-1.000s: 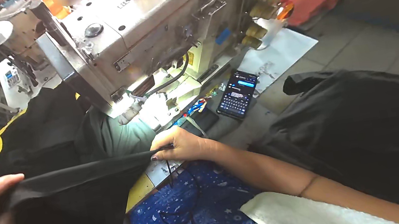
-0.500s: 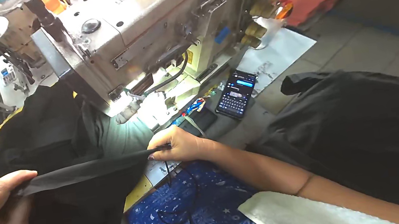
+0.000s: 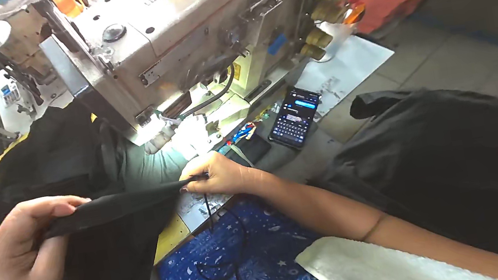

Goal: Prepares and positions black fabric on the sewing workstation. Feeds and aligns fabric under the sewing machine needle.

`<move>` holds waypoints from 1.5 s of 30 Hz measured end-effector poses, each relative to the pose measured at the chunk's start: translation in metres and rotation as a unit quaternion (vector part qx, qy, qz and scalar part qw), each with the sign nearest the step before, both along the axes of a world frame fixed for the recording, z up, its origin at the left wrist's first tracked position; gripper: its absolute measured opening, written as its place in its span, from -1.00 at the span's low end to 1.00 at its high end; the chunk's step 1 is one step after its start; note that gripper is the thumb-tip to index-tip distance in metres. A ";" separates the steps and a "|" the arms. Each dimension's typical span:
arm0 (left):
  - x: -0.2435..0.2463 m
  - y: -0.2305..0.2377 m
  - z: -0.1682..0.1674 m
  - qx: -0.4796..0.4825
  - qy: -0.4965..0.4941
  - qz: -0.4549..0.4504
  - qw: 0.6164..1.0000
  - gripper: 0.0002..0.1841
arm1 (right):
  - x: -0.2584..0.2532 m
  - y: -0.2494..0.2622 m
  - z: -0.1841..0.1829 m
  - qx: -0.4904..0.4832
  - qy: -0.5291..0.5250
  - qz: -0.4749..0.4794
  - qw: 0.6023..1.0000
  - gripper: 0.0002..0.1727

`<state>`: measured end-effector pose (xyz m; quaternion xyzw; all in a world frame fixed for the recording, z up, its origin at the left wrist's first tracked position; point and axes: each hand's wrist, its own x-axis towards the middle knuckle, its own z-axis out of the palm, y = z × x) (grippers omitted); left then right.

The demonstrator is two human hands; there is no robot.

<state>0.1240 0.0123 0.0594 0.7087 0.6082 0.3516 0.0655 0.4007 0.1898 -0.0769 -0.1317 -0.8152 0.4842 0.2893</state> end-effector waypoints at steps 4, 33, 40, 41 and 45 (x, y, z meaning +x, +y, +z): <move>0.002 0.010 -0.012 0.003 0.001 -0.027 1.000 -0.76 | -0.002 -0.002 0.001 -0.003 0.014 -0.014 1.000 -0.82; 0.053 -0.010 -0.016 -0.087 0.326 0.131 0.932 -0.73 | 0.010 -0.008 -0.020 -0.022 0.075 -0.006 0.997 -0.80; 0.143 -0.052 -0.011 -0.243 0.102 -0.224 0.938 -0.70 | -0.001 0.001 -0.011 -0.025 0.085 -0.067 0.994 -0.83; 0.131 -0.053 -0.009 -0.214 0.103 -0.210 0.948 -0.68 | -0.002 0.002 -0.011 -0.009 0.085 -0.075 0.994 -0.83; 0.038 -0.058 0.028 -0.057 0.148 0.001 0.987 -0.65 | -0.004 0.003 -0.008 0.046 0.072 -0.094 0.992 -0.82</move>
